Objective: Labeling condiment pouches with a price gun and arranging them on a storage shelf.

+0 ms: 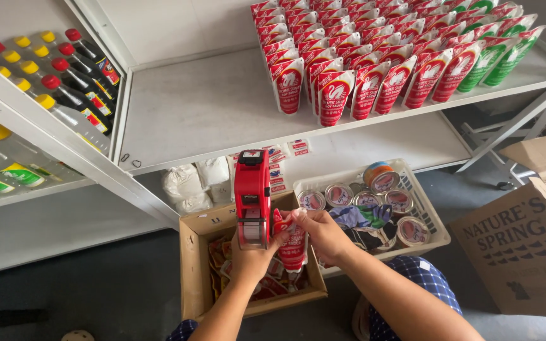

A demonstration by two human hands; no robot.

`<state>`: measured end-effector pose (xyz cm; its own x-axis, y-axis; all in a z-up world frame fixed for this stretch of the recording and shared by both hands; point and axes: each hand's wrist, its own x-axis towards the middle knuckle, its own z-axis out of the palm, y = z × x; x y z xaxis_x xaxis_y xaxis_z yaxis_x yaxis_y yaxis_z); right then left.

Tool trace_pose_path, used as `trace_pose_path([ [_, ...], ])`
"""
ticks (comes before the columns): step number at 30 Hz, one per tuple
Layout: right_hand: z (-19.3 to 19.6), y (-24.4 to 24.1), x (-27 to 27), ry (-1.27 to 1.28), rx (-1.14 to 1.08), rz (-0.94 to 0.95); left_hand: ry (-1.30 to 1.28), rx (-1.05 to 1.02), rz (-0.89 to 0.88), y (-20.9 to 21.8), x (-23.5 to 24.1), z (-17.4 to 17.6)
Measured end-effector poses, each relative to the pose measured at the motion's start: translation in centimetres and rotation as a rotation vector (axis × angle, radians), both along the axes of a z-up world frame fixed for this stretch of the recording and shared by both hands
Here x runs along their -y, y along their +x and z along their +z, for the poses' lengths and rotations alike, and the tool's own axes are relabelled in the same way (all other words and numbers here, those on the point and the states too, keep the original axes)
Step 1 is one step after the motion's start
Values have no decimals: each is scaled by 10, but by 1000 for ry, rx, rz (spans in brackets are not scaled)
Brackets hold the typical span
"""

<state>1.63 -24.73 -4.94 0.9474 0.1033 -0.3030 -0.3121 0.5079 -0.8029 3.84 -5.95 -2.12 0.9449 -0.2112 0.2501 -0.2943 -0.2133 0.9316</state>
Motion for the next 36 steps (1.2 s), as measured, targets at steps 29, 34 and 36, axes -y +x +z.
trace_pose_path([
  [29, -2, 5, -3, 7, 89, -112, -13, -76, -119, -2, 4, 0],
  [34, 5, 14, 12, 144, 23, -119, -91, 11, -53, 22, -20, -51],
  [36, 7, 18, 21, 186, 24, -117, -100, -34, -50, 23, -31, -49],
])
